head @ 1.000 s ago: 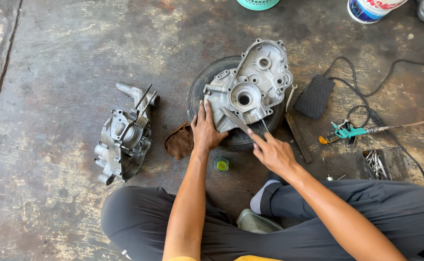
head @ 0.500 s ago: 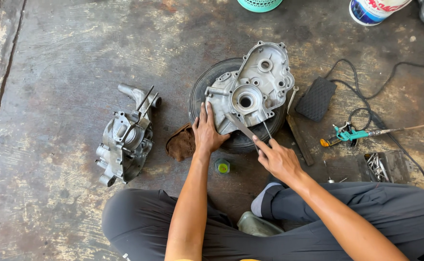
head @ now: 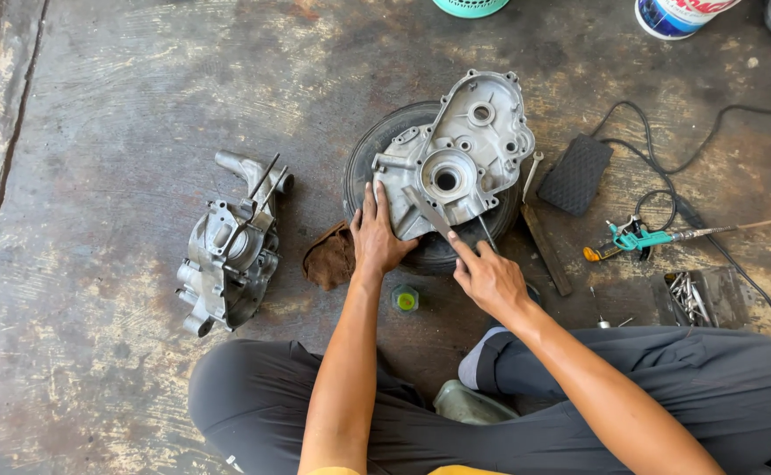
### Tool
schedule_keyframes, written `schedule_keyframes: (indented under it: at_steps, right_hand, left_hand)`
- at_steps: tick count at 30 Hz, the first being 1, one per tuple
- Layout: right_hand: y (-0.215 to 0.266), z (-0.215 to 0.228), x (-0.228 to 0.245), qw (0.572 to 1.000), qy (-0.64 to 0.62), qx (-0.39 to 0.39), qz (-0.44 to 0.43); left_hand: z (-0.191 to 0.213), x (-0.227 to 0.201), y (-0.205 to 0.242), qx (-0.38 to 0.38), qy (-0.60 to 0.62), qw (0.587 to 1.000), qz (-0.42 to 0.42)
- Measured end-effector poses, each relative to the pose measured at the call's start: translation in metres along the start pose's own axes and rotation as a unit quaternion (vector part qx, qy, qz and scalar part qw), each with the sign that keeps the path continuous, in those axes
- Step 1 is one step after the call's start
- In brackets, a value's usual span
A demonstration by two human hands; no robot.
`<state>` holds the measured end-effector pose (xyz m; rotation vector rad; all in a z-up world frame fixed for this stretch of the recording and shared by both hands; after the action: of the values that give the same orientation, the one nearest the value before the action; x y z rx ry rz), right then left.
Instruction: The person sits on the floor and uses a metal file to smooth the surface of a silver engine casing resting on a tire. They repeatedly file different sections of the casing and occasionally wipe the surface with their hand.
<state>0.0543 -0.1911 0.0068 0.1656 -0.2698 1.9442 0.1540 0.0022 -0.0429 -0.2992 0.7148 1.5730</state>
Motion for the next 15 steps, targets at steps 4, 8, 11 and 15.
schedule_keyframes:
  at_steps: [4,8,11,15]
  right_hand:
    - [0.011,-0.005,0.002,1.000,0.005,0.007,-0.009]
    - [0.005,-0.010,-0.001,1.000,-0.003,-0.006,-0.013]
    - [0.014,-0.008,0.002,1.000,0.009,-0.003,-0.011]
    - [-0.001,-0.014,-0.003,1.000,-0.002,-0.010,-0.004]
  left_hand:
    - [-0.004,0.003,-0.001,0.003,-0.008,1.000,0.003]
    - [-0.003,0.002,0.001,0.004,-0.001,1.000,0.003]
    - [-0.003,0.004,0.002,0.004,-0.004,1.000,0.003]
    - [-0.002,0.002,-0.001,0.009,0.001,1.000,0.004]
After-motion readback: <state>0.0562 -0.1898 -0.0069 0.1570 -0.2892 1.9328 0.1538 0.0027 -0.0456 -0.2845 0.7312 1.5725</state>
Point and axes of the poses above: each hand's wrist, its own y-axis away from the middle knuckle, its own z-axis out of the back of the hand, x = y × z, the point moved 6 cm from there along -y, towards the middle knuckle, and after that the axes turned 11 degrees about z, right-handed, at the moved point
